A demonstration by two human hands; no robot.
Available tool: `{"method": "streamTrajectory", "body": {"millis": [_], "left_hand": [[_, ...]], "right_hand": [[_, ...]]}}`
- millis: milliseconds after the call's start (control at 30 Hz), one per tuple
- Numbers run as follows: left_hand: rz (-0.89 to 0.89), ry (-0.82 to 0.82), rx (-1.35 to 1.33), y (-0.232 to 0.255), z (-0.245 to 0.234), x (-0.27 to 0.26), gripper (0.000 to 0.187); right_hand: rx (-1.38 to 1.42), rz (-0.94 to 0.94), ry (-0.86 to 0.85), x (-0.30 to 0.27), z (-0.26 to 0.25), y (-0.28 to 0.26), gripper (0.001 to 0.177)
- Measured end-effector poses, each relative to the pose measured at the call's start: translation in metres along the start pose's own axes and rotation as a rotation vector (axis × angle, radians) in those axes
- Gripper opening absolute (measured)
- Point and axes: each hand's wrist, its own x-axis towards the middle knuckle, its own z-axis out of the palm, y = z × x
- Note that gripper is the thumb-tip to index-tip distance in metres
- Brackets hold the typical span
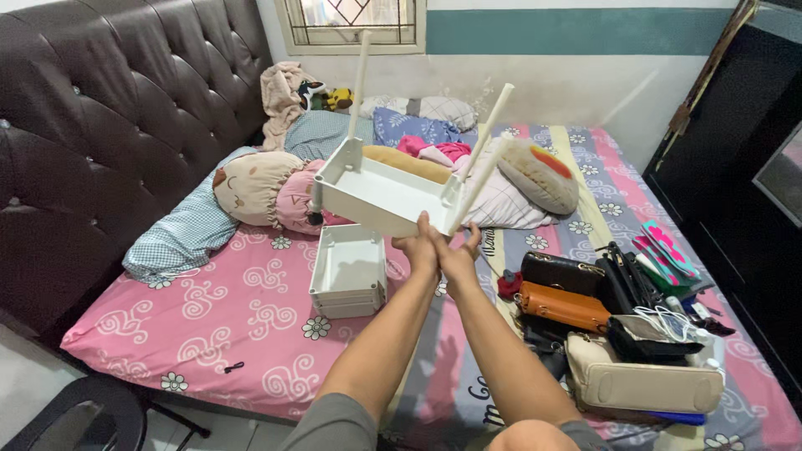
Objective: The person assembles a white plastic storage unit by inserting vertical poles into the base and stacking additional trays on top. The person handles the trays and poles by hand, aligning and securing each component to build a multi-tiered unit.
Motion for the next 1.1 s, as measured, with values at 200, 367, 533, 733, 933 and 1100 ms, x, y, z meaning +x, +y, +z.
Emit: {"method": "streamTrajectory", "body": {"millis": [200,367,533,733,933,1100], "left_hand": [[0.192,-0.208,0.276,-0.037,-0.020,0.019,0.091],[0.166,-0.581,0.311,-0.061,-0.068,0.076,0.074],[-0.197,-0.495,0.219,-0.017,-0.178,0.131,0.060],[-0.374,-0.427,-0.113,0.086,-0.183,0.094,0.086],[-0.198,-0.327,-0.088,0.114,-0.143,0.048,0.092],[-0.229,-0.185,0.011,0.111,-0.141,0.069,0.092]], "right_hand": [[0.478,-0.065,-0.041,0.038,0.020,0.029,0.064],[0.507,0.018,-0.005,0.092,0.023,0.039,0.053],[0.594,0.133,-0.260,0.137,-0.011,0.032,0.056],[0.552,0.290,-0.393,0.154,-0.022,0.040,0.044],[0.523,0.159,-0.379,0.173,0.000,0.067,0.037],[0.475,0.024,-0.288,0.186,0.032,0.065,0.037]]}}
